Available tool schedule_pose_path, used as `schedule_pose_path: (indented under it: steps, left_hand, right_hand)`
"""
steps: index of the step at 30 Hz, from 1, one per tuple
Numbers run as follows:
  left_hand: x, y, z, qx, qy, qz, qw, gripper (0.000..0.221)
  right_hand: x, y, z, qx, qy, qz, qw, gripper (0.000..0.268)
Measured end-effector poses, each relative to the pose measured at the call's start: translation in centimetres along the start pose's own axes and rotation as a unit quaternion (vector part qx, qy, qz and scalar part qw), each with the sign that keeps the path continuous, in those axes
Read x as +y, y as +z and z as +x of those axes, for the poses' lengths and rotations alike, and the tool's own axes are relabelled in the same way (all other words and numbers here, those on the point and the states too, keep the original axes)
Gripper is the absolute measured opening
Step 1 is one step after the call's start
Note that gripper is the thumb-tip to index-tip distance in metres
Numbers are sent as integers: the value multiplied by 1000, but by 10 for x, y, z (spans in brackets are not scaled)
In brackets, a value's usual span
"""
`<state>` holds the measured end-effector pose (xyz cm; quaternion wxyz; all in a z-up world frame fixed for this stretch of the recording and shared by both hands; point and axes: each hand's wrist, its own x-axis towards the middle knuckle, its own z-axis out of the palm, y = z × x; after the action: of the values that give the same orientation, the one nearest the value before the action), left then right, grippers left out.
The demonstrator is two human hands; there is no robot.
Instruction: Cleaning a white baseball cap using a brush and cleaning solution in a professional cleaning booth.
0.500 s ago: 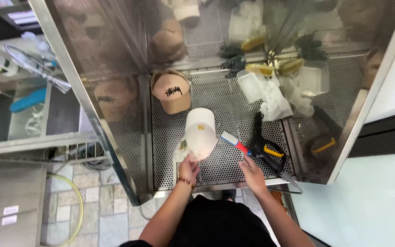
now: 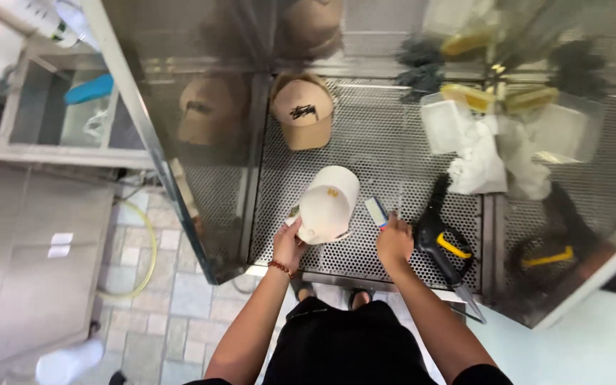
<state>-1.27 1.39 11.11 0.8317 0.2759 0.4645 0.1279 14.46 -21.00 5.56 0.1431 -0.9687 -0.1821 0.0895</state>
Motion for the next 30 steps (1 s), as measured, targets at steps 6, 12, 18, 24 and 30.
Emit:
schedule_pose_path:
  steps: [6,12,18,24,30]
  left_hand:
    - [9,7,-39,-57,72,-49,995,39]
    - [8,-26,-39,-149,5,-175,973,52]
    - [42,-15,-52,-199,16,-231,952,55]
    - [70,-6,-33,-199,31,-206,957,53]
    - [101,7,4,-183,40,-61,980,53]
  right_hand:
    - [34,54,15,-54,-21,87,994,17]
    - [5,-3,31,-227,203,637,708,17]
    - [-30,-80,28,-242,184,748,590,20]
    - [-40,-105,7,-180,42,699,691,15]
    - [-73,-161,-5,13,141,683,717,23]
